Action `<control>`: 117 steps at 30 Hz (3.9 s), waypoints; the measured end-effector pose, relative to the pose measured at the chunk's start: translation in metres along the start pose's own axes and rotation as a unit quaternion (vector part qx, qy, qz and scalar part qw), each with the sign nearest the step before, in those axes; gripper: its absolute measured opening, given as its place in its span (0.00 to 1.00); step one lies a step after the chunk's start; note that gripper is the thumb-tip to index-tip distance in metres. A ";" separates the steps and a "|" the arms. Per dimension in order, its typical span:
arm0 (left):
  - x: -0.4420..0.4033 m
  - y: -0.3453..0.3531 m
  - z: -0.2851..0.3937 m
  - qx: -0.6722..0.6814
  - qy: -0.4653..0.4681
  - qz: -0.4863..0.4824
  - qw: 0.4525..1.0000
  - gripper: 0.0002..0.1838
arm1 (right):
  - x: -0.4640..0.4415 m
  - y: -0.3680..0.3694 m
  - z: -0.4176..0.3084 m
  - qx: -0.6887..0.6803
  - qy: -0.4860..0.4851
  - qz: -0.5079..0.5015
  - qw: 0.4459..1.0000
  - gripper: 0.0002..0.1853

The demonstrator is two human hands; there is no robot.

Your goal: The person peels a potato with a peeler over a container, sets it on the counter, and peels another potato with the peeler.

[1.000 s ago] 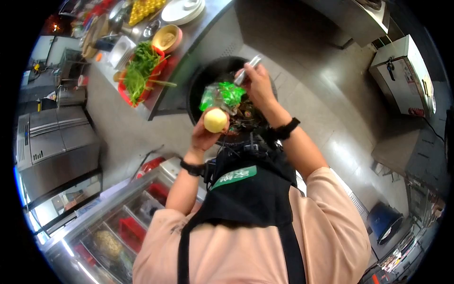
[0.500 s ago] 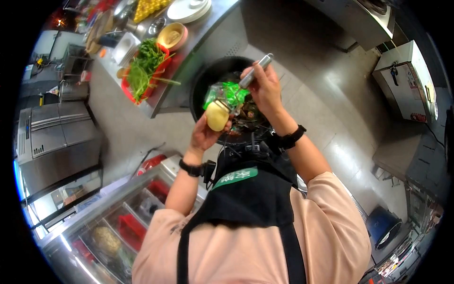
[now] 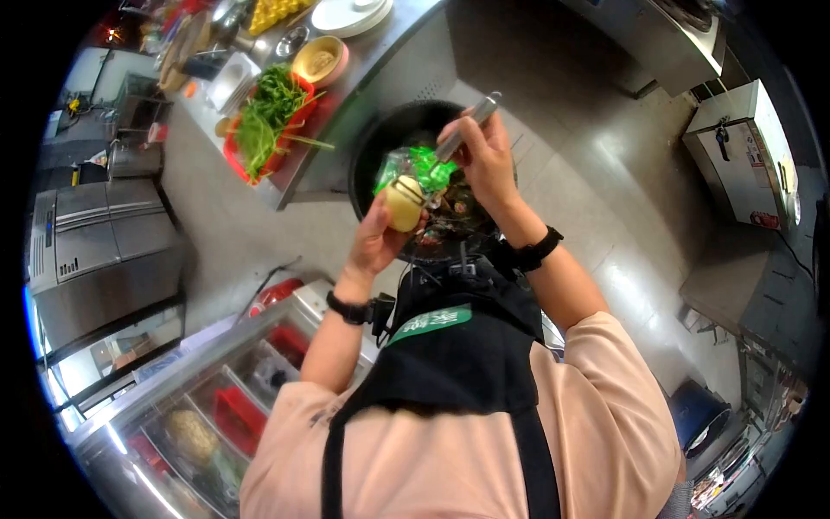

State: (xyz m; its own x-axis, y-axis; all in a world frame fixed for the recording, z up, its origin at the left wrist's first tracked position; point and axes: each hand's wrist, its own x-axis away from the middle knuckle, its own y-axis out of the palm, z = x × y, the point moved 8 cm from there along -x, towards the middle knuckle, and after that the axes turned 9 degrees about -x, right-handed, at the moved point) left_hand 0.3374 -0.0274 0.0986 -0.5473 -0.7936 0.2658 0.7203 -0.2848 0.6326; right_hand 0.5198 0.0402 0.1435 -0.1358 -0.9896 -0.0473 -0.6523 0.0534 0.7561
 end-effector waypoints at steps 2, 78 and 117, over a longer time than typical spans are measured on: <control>-0.001 -0.003 -0.002 -0.003 0.000 -0.008 1.000 0.34 | 0.002 0.009 0.001 0.004 -0.002 -0.012 1.000 0.09; 0.020 -0.016 0.046 -0.456 0.141 0.064 0.876 0.37 | 0.017 0.005 0.023 0.034 0.024 0.115 0.993 0.10; 0.109 -0.319 0.334 -0.170 0.052 -0.066 0.982 0.34 | 0.151 0.017 0.136 0.301 -0.106 0.331 0.888 0.11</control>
State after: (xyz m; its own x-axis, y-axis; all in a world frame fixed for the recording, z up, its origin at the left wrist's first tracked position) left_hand -0.0943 0.1563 0.1688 -0.6123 -0.7828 0.1106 0.7557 -0.5385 0.3726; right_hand 0.3867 -0.0903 0.0602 -0.7330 -0.6716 0.1079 -0.6497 0.7383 0.1814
